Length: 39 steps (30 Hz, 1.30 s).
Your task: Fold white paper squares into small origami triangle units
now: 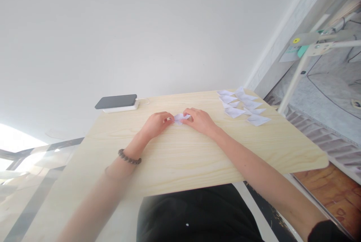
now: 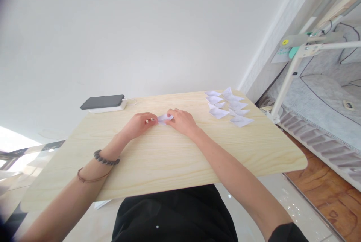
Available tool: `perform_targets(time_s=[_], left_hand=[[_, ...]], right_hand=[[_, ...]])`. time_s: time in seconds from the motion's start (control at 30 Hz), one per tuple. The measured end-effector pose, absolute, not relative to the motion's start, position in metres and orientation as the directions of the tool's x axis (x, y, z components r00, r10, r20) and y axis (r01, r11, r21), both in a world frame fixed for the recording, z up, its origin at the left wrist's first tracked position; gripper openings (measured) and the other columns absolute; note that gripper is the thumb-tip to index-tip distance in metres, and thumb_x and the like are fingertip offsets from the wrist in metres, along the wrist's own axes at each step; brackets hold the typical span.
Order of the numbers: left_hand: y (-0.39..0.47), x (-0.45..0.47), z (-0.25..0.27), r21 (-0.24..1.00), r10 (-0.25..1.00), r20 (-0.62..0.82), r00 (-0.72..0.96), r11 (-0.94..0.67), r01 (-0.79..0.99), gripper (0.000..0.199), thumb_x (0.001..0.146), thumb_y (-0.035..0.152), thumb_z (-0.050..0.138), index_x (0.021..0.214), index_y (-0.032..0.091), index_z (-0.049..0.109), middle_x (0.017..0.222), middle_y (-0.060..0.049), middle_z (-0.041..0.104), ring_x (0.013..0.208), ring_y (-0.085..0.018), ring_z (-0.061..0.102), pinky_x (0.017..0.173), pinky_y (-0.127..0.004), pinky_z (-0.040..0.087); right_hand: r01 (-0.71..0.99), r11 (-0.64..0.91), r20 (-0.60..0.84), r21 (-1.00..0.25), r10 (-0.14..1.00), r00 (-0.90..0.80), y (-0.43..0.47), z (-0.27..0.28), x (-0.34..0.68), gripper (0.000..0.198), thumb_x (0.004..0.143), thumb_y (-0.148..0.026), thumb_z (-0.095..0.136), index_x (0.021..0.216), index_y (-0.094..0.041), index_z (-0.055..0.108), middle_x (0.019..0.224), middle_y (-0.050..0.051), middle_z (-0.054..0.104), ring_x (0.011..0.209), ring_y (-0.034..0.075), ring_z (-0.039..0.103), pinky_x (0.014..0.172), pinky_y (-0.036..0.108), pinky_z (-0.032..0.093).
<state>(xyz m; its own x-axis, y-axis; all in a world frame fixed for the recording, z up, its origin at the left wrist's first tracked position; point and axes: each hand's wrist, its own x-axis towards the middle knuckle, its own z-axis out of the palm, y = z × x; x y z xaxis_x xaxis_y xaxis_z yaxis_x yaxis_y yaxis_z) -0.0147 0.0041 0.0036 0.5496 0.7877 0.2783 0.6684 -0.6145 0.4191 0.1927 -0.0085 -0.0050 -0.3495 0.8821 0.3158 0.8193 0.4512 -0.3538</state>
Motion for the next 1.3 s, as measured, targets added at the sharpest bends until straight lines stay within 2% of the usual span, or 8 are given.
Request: perform_targets(time_s=[0.13, 0.23, 0.33, 0.53, 0.67, 0.87, 1.0, 1.3], left_hand=[[0.009, -0.018, -0.001, 0.418, 0.795, 0.345, 0.499, -0.606, 0.677, 0.020, 0.079, 0.025, 0.045, 0.084, 0.020, 0.064, 0.087, -0.003, 0.062, 0.065, -0.012, 0.055, 0.066, -0.024, 0.044], [0.012, -0.021, -0.003, 0.416, 0.776, 0.385, 0.500, -0.629, 0.656, 0.021, 0.080, 0.025, 0.046, 0.085, 0.021, 0.065, 0.089, -0.004, 0.060, 0.068, -0.012, 0.055, 0.068, -0.025, 0.045], [0.013, -0.022, -0.003, 0.430, 0.760, 0.389, 0.520, -0.649, 0.627, 0.021, 0.081, 0.027, 0.047, 0.088, 0.023, 0.066, 0.091, -0.004, 0.060, 0.074, -0.013, 0.057, 0.071, -0.026, 0.046], [0.009, -0.017, -0.002, 0.636, 0.822, 0.359, 0.443, -0.562, 0.529, 0.029, 0.080, 0.034, 0.049, 0.102, 0.020, 0.060, 0.093, -0.006, 0.064, 0.079, -0.015, 0.060, 0.068, -0.027, 0.051], [0.006, -0.014, -0.001, 0.697, 0.857, 0.327, 0.399, -0.503, 0.511, 0.026, 0.077, 0.038, 0.051, 0.090, 0.018, 0.063, 0.089, -0.004, 0.066, 0.076, -0.015, 0.061, 0.066, -0.026, 0.052], [0.005, -0.014, -0.001, 0.670, 0.834, 0.341, 0.434, -0.540, 0.509, 0.023, 0.079, 0.036, 0.049, 0.083, 0.019, 0.064, 0.086, -0.002, 0.066, 0.076, -0.014, 0.060, 0.068, -0.024, 0.051], [0.006, -0.015, -0.001, 0.630, 0.817, 0.349, 0.460, -0.568, 0.529, 0.021, 0.081, 0.033, 0.046, 0.088, 0.020, 0.061, 0.087, -0.002, 0.065, 0.074, -0.013, 0.060, 0.069, -0.024, 0.049], [0.005, -0.020, 0.009, 0.301, 0.714, 0.352, 0.606, -0.699, 0.649, 0.022, 0.086, 0.025, 0.038, 0.090, 0.022, 0.059, 0.096, -0.003, 0.061, 0.077, -0.013, 0.057, 0.069, -0.024, 0.043]], right_hand=[[0.717, 0.551, 0.274, -0.426, 0.834, -0.478, -0.005, -0.002, 0.204, 0.016, 0.077, -0.033, 0.055, 0.087, -0.021, 0.058, 0.077, -0.001, 0.059, 0.066, 0.011, 0.053, 0.063, 0.022, 0.036], [0.651, 0.625, 0.323, -0.431, 0.780, -0.536, -0.003, -0.002, 0.209, 0.015, 0.081, -0.019, 0.047, 0.088, -0.020, 0.060, 0.087, 0.001, 0.060, 0.076, 0.011, 0.054, 0.071, 0.024, 0.038], [0.618, 0.653, 0.379, -0.438, 0.758, -0.532, -0.001, -0.004, 0.209, 0.021, 0.083, -0.015, 0.042, 0.091, -0.020, 0.061, 0.095, 0.003, 0.058, 0.084, 0.013, 0.055, 0.077, 0.026, 0.039], [0.599, 0.653, 0.428, -0.464, 0.757, -0.494, -0.003, -0.005, 0.204, 0.022, 0.083, -0.016, 0.044, 0.097, -0.020, 0.060, 0.096, 0.004, 0.058, 0.082, 0.013, 0.056, 0.076, 0.026, 0.041], [0.603, 0.634, 0.438, -0.484, 0.772, -0.461, -0.004, -0.004, 0.199, 0.018, 0.082, -0.017, 0.047, 0.095, -0.019, 0.060, 0.090, 0.003, 0.061, 0.078, 0.012, 0.056, 0.073, 0.025, 0.041], [0.594, 0.654, 0.443, -0.468, 0.755, -0.483, -0.004, -0.006, 0.198, 0.018, 0.082, -0.018, 0.046, 0.088, -0.019, 0.063, 0.089, 0.002, 0.063, 0.078, 0.012, 0.057, 0.072, 0.024, 0.040], [0.605, 0.655, 0.448, -0.452, 0.754, -0.481, -0.004, -0.006, 0.199, 0.018, 0.083, -0.020, 0.045, 0.092, -0.020, 0.062, 0.090, 0.002, 0.063, 0.078, 0.012, 0.057, 0.072, 0.024, 0.040], [0.653, 0.658, 0.391, -0.374, 0.751, -0.533, -0.007, 0.001, 0.201, 0.019, 0.085, -0.019, 0.041, 0.093, -0.020, 0.059, 0.094, 0.003, 0.059, 0.081, 0.013, 0.055, 0.074, 0.024, 0.039]])
